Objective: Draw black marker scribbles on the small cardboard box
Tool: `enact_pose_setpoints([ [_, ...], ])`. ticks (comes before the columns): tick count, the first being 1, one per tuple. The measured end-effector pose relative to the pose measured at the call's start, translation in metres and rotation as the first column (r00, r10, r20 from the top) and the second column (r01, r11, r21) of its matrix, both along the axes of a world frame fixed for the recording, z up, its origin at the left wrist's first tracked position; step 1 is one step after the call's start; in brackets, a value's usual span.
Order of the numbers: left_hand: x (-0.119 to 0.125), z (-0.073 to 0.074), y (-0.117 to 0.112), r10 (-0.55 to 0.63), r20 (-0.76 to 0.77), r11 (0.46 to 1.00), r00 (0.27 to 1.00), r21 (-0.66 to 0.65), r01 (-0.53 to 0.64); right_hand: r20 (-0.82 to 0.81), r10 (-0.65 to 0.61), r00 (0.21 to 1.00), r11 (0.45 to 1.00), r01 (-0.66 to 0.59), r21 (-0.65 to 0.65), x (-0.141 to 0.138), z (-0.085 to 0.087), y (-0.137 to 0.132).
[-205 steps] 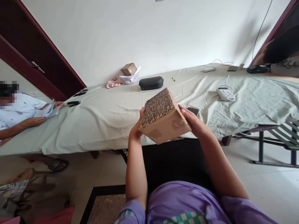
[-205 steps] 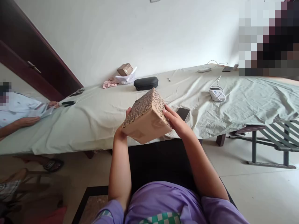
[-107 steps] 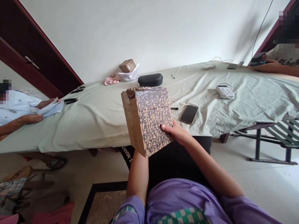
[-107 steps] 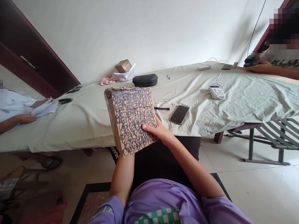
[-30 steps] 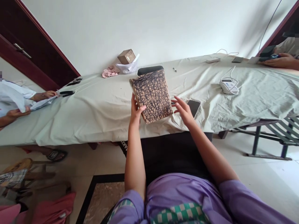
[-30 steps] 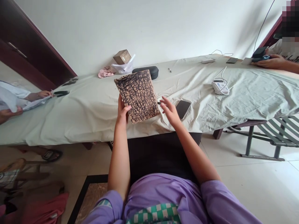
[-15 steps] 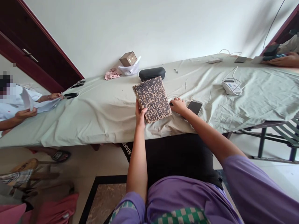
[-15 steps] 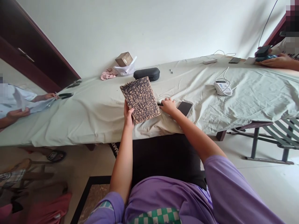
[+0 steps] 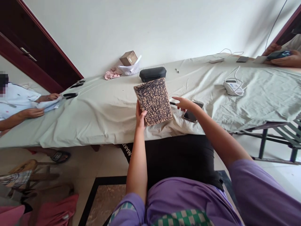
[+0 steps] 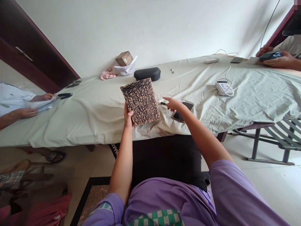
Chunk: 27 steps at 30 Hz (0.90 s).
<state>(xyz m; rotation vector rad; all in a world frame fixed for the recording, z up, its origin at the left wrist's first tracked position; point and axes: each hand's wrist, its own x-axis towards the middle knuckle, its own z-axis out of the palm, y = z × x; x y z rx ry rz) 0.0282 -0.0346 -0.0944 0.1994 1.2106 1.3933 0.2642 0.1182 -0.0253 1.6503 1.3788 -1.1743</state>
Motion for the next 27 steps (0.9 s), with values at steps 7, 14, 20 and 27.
enact_pose_setpoints([
  [7, -0.001, -0.005, -0.004, -0.003, 0.025, 1.0, 1.0, 0.02, 0.003, -0.077, -0.46, 0.884, 0.867, 0.429, -0.253, 0.005, 0.029, 0.022],
  [14, -0.002, -0.007, -0.011, -0.01, 0.08, 0.999, 0.997, -0.05, 0.014, -0.253, -0.721, 0.645, 0.691, 0.646, -0.324, 0.024, 0.024, 0.02],
  [20, -0.004, -0.005, -0.016, -0.015, 0.086, 0.994, 0.996, -0.102, 0.024, -0.479, -0.779, 0.405, 0.565, 0.786, -0.253, 0.035, 0.009, 0.003],
  [27, -0.01, 0.0, -0.02, -0.069, 0.08, 0.989, 0.994, -0.127, 0.079, -0.626, -0.716, 0.31, 0.526, 0.828, -0.192, 0.027, 0.014, -0.006],
])
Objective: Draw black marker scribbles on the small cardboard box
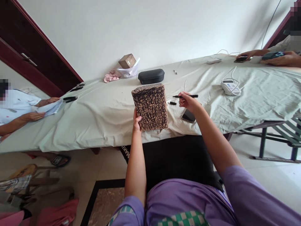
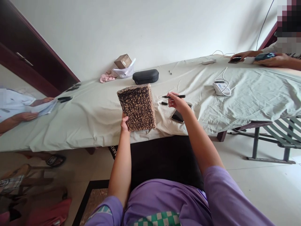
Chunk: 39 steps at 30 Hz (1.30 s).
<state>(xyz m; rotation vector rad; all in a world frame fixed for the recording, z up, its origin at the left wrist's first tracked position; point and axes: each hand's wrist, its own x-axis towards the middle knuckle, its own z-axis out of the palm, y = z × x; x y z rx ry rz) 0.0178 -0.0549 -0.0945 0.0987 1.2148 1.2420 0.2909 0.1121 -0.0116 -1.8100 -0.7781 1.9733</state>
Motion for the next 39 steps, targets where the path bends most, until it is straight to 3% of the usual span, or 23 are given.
enact_pose_setpoints([
  [6, -0.019, 0.009, -0.004, -0.149, 0.037, 0.987, 0.988, 0.072, 0.146, 0.01, -0.043, 0.999, 0.977, 0.04, 0.211, -0.027, 0.04, 0.01],
  [10, -0.03, 0.013, -0.003, -0.298, 0.031, 0.945, 0.954, 0.147, 0.291, -0.021, -0.024, 0.999, 0.924, 0.03, 0.381, -0.058, 0.07, 0.021],
  [15, -0.033, 0.013, -0.001, -0.477, -0.042, 0.857, 0.878, 0.2, 0.475, -0.052, 0.138, 0.989, 0.857, -0.093, 0.507, -0.107, 0.098, 0.038],
  [18, -0.032, 0.014, 0.001, -0.508, -0.072, 0.831, 0.858, 0.222, 0.51, -0.043, 0.317, 0.947, 0.832, -0.256, 0.493, -0.139, 0.103, 0.046],
  [21, -0.032, 0.016, 0.002, -0.503, -0.08, 0.829, 0.861, 0.236, 0.506, -0.016, 0.491, 0.871, 0.773, -0.427, 0.468, -0.167, 0.096, 0.045],
  [25, -0.032, 0.016, 0.002, -0.508, -0.096, 0.828, 0.856, 0.222, 0.516, 0.077, 0.576, 0.814, 0.67, -0.525, 0.525, -0.187, 0.088, 0.031],
  [30, -0.027, 0.02, 0.008, -0.469, -0.135, 0.855, 0.873, 0.177, 0.487, 0.196, 0.513, 0.835, 0.535, -0.491, 0.687, -0.185, 0.101, 0.008],
  [34, -0.018, 0.038, 0.024, -0.404, -0.252, 0.893, 0.879, 0.101, 0.439, 0.327, 0.379, 0.866, 0.451, -0.481, 0.752, -0.177, 0.105, -0.004],
  [36, -0.014, 0.052, 0.033, -0.387, -0.375, 0.898, 0.842, 0.054, 0.436, 0.385, 0.295, 0.875, 0.433, -0.481, 0.762, -0.172, 0.101, -0.008],
  [39, -0.011, 0.074, 0.044, -0.393, -0.48, 0.902, 0.784, -0.037, 0.429, 0.44, 0.163, 0.883, 0.455, -0.463, 0.76, -0.166, 0.093, -0.014],
])
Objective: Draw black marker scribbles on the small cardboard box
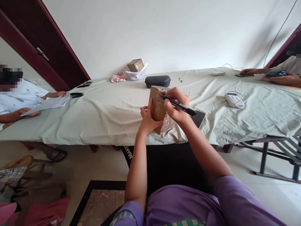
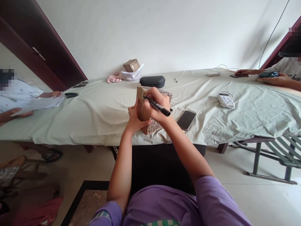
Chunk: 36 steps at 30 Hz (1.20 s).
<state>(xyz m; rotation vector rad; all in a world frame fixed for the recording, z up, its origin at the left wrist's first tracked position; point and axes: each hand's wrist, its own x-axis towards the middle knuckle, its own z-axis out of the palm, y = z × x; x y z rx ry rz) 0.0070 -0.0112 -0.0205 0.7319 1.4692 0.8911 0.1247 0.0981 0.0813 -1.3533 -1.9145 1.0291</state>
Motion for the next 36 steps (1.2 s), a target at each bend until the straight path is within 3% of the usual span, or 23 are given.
enact_pose_setpoints([
  [5, 0.003, 0.02, 0.007, -0.014, -0.096, 0.999, 0.995, -0.053, 0.009, 0.038, -0.169, 0.985, 0.985, 0.168, 0.036, 0.011, -0.008, -0.003],
  [15, 0.01, 0.027, 0.01, -0.016, -0.147, 0.998, 0.989, -0.057, 0.008, 0.114, -0.175, 0.978, 0.984, 0.168, 0.066, 0.019, -0.009, -0.001],
  [26, 0.004, 0.042, 0.016, -0.202, -0.234, 0.968, 0.951, -0.195, 0.158, 0.063, -0.202, 0.977, 0.965, 0.188, 0.181, 0.028, -0.018, -0.001],
  [32, 0.003, 0.039, 0.014, -0.196, -0.235, 0.97, 0.952, -0.187, 0.154, -0.038, -0.232, 0.972, 0.966, 0.235, 0.112, 0.029, -0.019, 0.005],
  [36, 0.002, 0.039, 0.014, -0.197, -0.23, 0.97, 0.953, -0.187, 0.155, -0.064, -0.158, 0.985, 0.987, 0.16, 0.014, 0.028, -0.017, 0.012],
])
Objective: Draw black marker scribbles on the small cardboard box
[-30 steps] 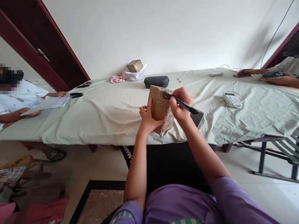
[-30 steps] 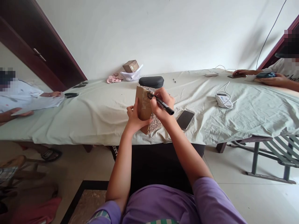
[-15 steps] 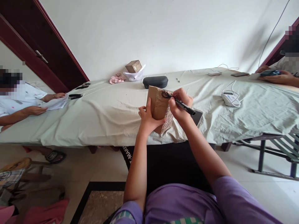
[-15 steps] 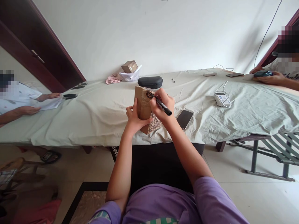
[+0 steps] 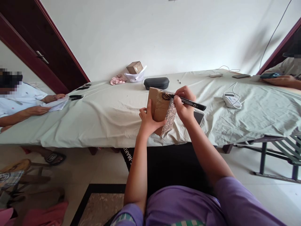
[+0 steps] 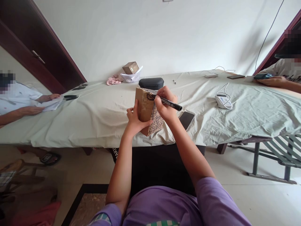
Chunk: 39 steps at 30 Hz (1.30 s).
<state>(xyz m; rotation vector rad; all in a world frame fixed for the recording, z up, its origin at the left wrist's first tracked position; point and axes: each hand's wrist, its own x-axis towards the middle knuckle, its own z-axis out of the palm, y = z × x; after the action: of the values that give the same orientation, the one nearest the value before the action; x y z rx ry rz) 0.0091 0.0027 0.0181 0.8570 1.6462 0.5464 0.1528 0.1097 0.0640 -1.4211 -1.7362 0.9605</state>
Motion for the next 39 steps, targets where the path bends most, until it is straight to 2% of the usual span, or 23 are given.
enact_pose_setpoints([
  [3, 0.0, 0.001, 0.0, -0.003, -0.003, 1.0, 1.0, -0.005, 0.003, -0.005, 0.045, 0.999, 0.998, -0.045, -0.034, -0.003, 0.0, 0.006],
  [9, 0.0, 0.0, -0.001, -0.02, -0.022, 1.0, 1.0, 0.024, 0.02, -0.041, 0.027, 0.999, 0.995, -0.031, -0.097, -0.008, -0.003, 0.016],
  [15, -0.002, -0.005, -0.004, -0.032, -0.03, 0.999, 0.999, 0.043, 0.033, -0.068, -0.084, 0.994, 0.958, 0.061, -0.281, -0.002, -0.004, 0.022],
  [18, -0.003, -0.007, -0.005, -0.037, -0.01, 0.998, 0.999, 0.043, 0.038, -0.144, -0.123, 0.982, 0.935, 0.066, -0.348, 0.001, -0.002, 0.025],
  [22, -0.004, -0.006, -0.004, -0.039, -0.005, 0.999, 0.999, 0.033, 0.039, -0.195, -0.07, 0.978, 0.941, 0.0, -0.337, -0.002, 0.008, 0.027],
  [26, -0.004, -0.004, -0.003, -0.04, -0.007, 0.999, 0.999, 0.017, 0.04, -0.104, 0.063, 0.993, 0.951, -0.092, -0.294, -0.01, 0.017, 0.028],
  [31, -0.003, -0.003, -0.002, -0.049, -0.009, 0.999, 0.999, 0.014, 0.049, 0.019, 0.157, 0.987, 0.975, -0.152, -0.164, -0.015, 0.013, 0.033],
  [35, -0.003, -0.004, -0.003, -0.041, 0.006, 0.999, 0.999, 0.016, 0.041, 0.093, 0.178, 0.98, 0.976, -0.164, -0.145, -0.015, 0.01, 0.034],
  [39, -0.004, -0.005, -0.004, -0.052, 0.014, 0.998, 0.999, 0.026, 0.052, 0.068, 0.13, 0.989, 0.981, -0.118, -0.154, -0.014, 0.01, 0.032],
])
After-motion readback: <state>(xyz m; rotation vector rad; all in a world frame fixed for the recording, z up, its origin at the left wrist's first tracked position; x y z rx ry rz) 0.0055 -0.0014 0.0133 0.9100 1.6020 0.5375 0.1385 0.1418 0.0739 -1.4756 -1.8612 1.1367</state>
